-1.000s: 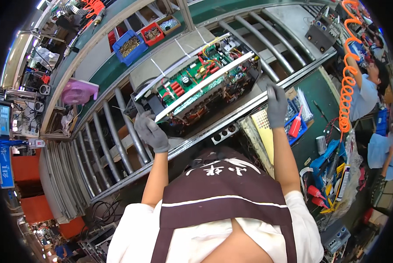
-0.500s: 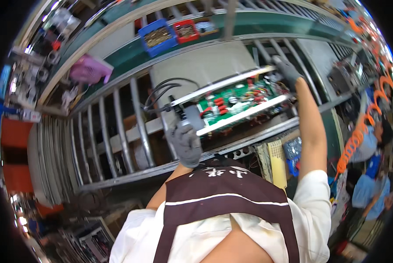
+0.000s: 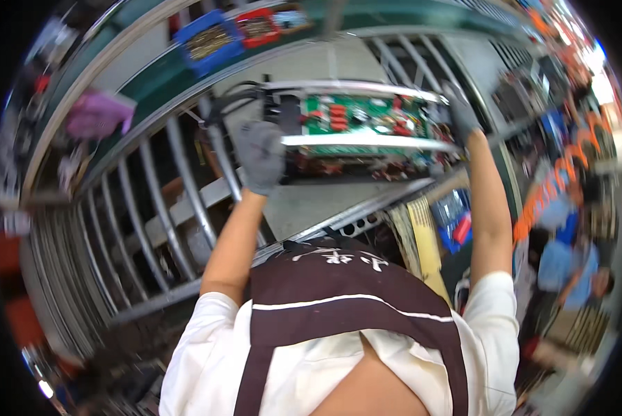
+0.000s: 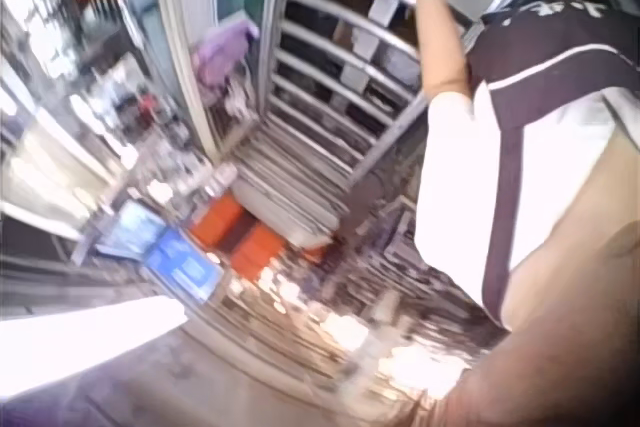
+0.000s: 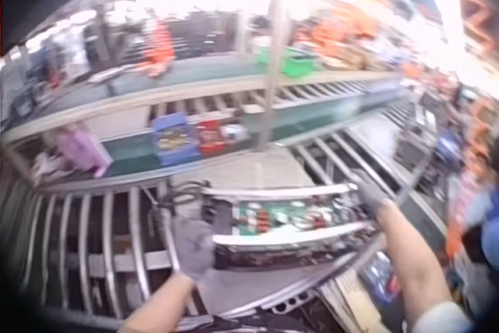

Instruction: Apply sealant to components and connect wires inside an electronic chassis on an assembly line.

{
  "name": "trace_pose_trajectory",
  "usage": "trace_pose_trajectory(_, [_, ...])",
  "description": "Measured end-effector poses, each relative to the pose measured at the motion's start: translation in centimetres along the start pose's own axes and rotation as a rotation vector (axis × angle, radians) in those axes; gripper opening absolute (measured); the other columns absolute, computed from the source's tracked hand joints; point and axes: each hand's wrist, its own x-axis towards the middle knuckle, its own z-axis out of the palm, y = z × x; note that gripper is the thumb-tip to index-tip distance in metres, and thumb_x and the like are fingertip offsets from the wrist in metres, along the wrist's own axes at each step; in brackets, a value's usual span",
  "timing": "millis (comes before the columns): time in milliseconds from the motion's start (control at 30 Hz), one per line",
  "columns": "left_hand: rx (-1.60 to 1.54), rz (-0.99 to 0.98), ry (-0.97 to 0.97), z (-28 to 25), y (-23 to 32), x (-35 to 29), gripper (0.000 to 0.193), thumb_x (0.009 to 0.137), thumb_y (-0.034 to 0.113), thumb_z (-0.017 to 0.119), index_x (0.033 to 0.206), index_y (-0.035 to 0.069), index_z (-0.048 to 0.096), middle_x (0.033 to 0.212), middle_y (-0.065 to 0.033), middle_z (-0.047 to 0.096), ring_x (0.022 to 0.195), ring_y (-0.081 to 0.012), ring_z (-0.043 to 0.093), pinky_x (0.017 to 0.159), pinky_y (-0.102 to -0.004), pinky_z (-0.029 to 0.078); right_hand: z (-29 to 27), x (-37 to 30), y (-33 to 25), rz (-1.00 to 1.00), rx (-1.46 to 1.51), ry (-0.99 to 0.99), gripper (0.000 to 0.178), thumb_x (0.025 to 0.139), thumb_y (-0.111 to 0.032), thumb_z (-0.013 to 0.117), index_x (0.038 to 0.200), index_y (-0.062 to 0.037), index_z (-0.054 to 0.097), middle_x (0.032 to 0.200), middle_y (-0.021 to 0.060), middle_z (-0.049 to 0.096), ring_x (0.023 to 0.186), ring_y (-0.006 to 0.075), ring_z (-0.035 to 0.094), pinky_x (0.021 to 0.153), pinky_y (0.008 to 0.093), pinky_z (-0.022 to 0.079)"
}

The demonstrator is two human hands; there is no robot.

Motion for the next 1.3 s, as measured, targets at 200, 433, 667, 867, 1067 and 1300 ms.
trace_pose_trajectory(200, [-0.071,-0.020,0.027,2.6,-3.3,2.5,0.016,0.086,0.021,0.053,0.075,0.010,0.058,0.082,-0.0073,0.056,0.090,-0.0270,0.051,0.083,-0.0376,0.038,-0.9,0.9,3.2,-0.073,-0.300,0.149,0.052,0.089,-0.046,0.047,0.127,-0.0112,0.047,0.119,0.0136,0.055,0.111,0.0233,0.051,0.095,0.0346,0.038])
trace_pose_trajectory(433, [-0.020,-0.059,0.008,3.2,-3.7,1.5,0.021,0.088,0.021,0.053,0.076,0.005,0.057,0.082,-0.0113,0.056,0.087,-0.0262,0.054,0.078,-0.0364,0.042,-1.0,-0.4,2.0,-0.115,-0.354,0.207,0.044,0.091,-0.039,0.047,0.122,-0.0080,0.050,0.117,0.0164,0.056,0.113,0.0283,0.050,0.096,0.0364,0.038])
trace_pose_trajectory(667, [-0.131,0.009,0.071,3.7,-6.9,0.8,0.008,0.082,0.012,0.060,0.087,0.006,0.061,0.084,-0.0097,0.060,0.082,-0.0269,0.056,0.075,-0.0370,0.044,-2.7,-5.7,5.9,-0.196,0.369,0.191,0.057,0.090,-0.051,0.041,0.125,-0.0068,0.047,0.117,0.0133,0.056,0.106,0.0255,0.055,0.089,0.0365,0.045])
trace_pose_trajectory(867, [0.001,0.158,0.017,3.2,-6.8,1.3,0.023,0.090,0.020,0.051,0.091,-0.002,0.059,0.090,-0.0184,0.058,0.086,-0.0335,0.053,0.079,-0.0409,0.042,2.2,-23.4,19.3,0.214,0.154,0.757,0.043,0.084,-0.042,0.054,0.089,-0.0003,0.062,0.081,0.0156,0.064,0.074,0.0277,0.058,0.072,0.0369,0.045])
trace_pose_trajectory(1067, [0.138,0.036,-0.148,3.3,-7.6,1.7,0.024,0.092,0.021,0.047,0.090,-0.001,0.055,0.087,-0.0188,0.053,0.084,-0.0338,0.050,0.078,-0.0419,0.040,0.8,-38.0,29.1,0.514,0.157,1.057,0.029,0.083,-0.026,0.059,0.096,-0.0015,0.064,0.084,0.0074,0.065,0.080,0.0180,0.061,0.074,0.0310,0.048])
trace_pose_trajectory(1300, [0.063,0.032,-0.118,2.2,-9.8,1.7,0.035,0.093,0.028,0.047,0.091,-0.006,0.056,0.091,-0.0186,0.056,0.084,-0.0318,0.053,0.081,-0.0391,0.042,-8.0,-44.3,32.5,0.666,-0.032,1.002,0.023,0.081,-0.029,0.059,0.090,-0.0081,0.064,0.086,0.0135,0.066,0.081,0.0296,0.063,0.072,0.0374,0.048])
